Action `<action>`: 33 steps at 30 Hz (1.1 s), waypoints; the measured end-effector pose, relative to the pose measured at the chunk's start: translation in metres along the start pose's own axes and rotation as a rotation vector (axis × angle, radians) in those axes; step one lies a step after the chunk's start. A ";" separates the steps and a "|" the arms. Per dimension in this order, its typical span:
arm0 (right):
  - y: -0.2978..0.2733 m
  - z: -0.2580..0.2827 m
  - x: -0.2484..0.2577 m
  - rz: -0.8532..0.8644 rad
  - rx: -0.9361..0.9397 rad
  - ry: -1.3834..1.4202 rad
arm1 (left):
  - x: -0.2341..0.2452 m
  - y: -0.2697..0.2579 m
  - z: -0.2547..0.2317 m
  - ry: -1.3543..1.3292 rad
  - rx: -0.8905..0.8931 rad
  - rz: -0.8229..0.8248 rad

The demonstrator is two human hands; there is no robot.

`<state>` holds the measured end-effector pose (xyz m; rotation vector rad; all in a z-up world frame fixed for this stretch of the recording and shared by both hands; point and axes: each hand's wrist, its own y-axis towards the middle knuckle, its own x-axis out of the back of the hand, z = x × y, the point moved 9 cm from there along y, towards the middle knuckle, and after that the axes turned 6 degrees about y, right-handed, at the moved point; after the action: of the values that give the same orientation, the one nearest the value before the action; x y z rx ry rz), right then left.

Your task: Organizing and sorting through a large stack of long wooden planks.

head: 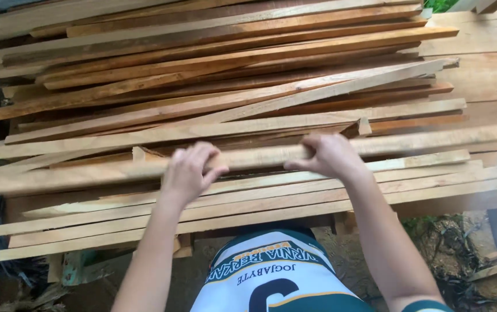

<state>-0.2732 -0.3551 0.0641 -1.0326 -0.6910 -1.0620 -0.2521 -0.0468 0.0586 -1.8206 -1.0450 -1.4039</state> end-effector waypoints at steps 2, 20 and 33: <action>-0.016 -0.004 -0.026 0.006 -0.014 0.045 | -0.030 -0.024 -0.002 -0.008 0.015 0.044; -0.052 -0.053 -0.210 -0.064 0.049 0.011 | -0.191 -0.104 -0.003 -0.054 0.194 0.362; -0.061 -0.040 -0.200 -0.168 0.148 0.031 | -0.184 -0.095 -0.018 0.014 0.166 0.321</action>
<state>-0.4023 -0.3269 -0.1022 -0.8405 -0.8294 -1.1514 -0.3658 -0.0544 -0.1146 -1.7618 -0.7934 -1.1037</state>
